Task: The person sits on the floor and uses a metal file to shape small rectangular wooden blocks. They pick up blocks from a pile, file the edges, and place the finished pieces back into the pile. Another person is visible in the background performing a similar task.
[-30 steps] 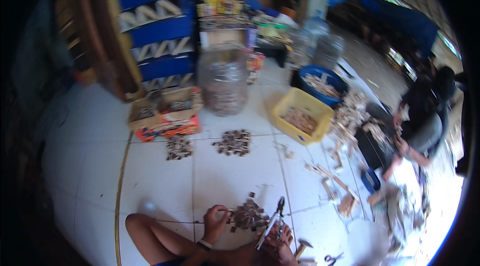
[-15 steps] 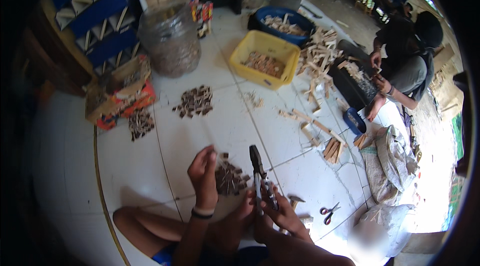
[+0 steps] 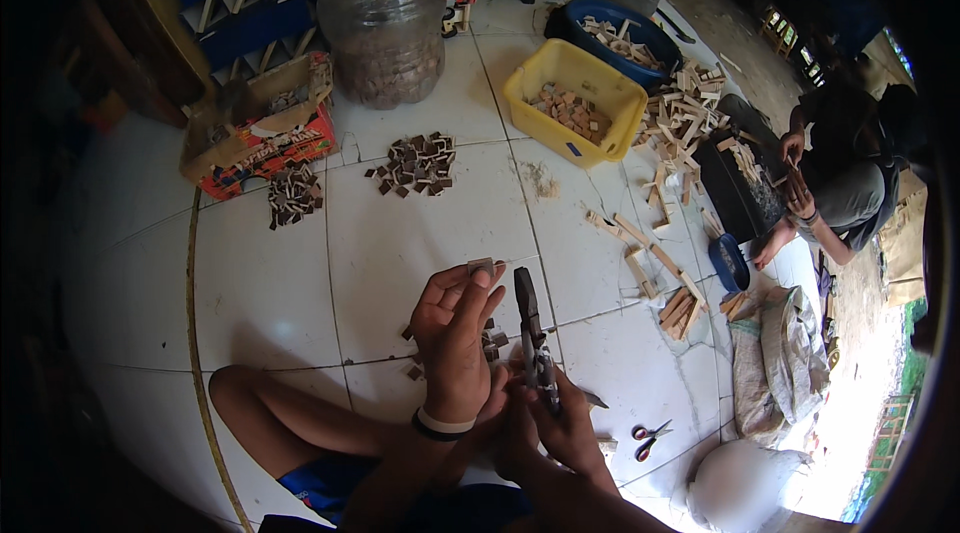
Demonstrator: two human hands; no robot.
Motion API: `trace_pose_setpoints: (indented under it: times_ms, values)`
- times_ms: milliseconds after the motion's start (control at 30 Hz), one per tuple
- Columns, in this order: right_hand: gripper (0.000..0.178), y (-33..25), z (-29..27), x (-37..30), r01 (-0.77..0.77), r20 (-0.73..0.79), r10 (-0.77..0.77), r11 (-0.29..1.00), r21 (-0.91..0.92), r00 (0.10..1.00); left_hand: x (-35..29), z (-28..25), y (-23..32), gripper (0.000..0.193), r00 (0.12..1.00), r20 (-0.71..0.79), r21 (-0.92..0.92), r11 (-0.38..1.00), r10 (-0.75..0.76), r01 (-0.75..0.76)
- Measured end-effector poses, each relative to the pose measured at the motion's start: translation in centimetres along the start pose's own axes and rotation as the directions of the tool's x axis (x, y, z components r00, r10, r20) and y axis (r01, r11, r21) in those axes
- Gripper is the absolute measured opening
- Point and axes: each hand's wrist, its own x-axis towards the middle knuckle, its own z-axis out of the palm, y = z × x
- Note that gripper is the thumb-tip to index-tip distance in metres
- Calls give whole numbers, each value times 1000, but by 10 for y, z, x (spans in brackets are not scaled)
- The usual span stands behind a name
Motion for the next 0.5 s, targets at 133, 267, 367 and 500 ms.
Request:
trace_pose_setpoints:
  times_ms: [133, 267, 367, 500]
  values:
    - [41, 9, 2, 0, 20, -16, -20, 1000, -19, 1000, -6, 7, -5, 22, 998, -10, -32, 997, -66, 66]
    - [37, 14, 5, 1, 80, -52, -81, 997, -16, 995, -8, 7, -8, 22, 995, -4, -71, 992, -101, 100]
    - [35, 16, 5, 2, 115, -54, -112, 993, 41, 992, -5, 6, -8, 20, 998, 16, -90, 994, -67, 68]
    - [35, 17, 4, 3, 144, -25, -144, 990, -10, 989, -2, 5, -8, 19, 999, 43, -88, 996, -25, 29]
